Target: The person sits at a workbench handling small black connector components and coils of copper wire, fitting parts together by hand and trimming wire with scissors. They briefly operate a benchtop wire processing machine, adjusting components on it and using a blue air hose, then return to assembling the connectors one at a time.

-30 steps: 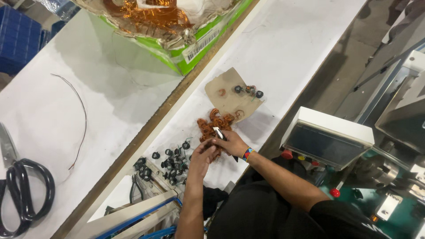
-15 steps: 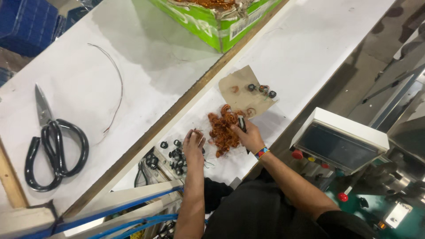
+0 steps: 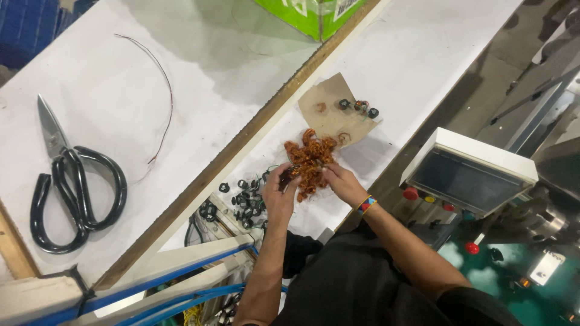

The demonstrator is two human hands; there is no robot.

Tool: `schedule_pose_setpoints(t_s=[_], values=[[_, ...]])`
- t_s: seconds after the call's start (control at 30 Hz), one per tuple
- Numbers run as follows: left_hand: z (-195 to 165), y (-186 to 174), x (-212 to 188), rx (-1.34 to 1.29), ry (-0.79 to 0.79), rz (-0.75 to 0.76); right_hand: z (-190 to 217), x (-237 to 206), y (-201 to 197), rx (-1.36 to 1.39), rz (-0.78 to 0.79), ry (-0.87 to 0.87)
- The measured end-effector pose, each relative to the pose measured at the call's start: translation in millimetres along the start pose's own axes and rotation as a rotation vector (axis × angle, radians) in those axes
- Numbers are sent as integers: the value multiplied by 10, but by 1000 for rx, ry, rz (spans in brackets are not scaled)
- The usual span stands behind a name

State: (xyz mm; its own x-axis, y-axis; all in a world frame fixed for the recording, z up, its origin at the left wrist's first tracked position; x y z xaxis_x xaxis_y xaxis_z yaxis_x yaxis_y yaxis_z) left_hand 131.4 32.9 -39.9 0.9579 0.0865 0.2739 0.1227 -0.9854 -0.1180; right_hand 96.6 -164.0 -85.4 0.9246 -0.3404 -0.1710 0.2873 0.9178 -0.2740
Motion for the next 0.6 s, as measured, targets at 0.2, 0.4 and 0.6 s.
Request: schedule_pose_setpoints(t_s=[0.2, 0.4, 0.6], values=[[22, 15, -61, -131, -70, 95, 364, -314, -205, 18, 7, -112], [30, 43, -140, -355, -222, 192, 1056, -647, -285, -401, -244, -562], [-209, 25, -178, -352, -95, 211, 1285, -761, -296, -454, -272, -724]])
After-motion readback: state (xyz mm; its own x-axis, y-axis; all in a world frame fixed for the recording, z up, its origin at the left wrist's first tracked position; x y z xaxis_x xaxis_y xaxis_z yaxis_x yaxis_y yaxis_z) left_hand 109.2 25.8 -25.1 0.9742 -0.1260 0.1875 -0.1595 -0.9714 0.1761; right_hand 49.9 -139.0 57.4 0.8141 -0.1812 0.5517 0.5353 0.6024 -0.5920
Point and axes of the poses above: each hand's wrist, its own x-axis towards the middle knuckle, its own y-axis out of the palm, z = x × y, the point moved 6 cm from there along x, towards the middle knuckle, and after that the axes turned 11 degrees about -z, right-handed, at the moved point
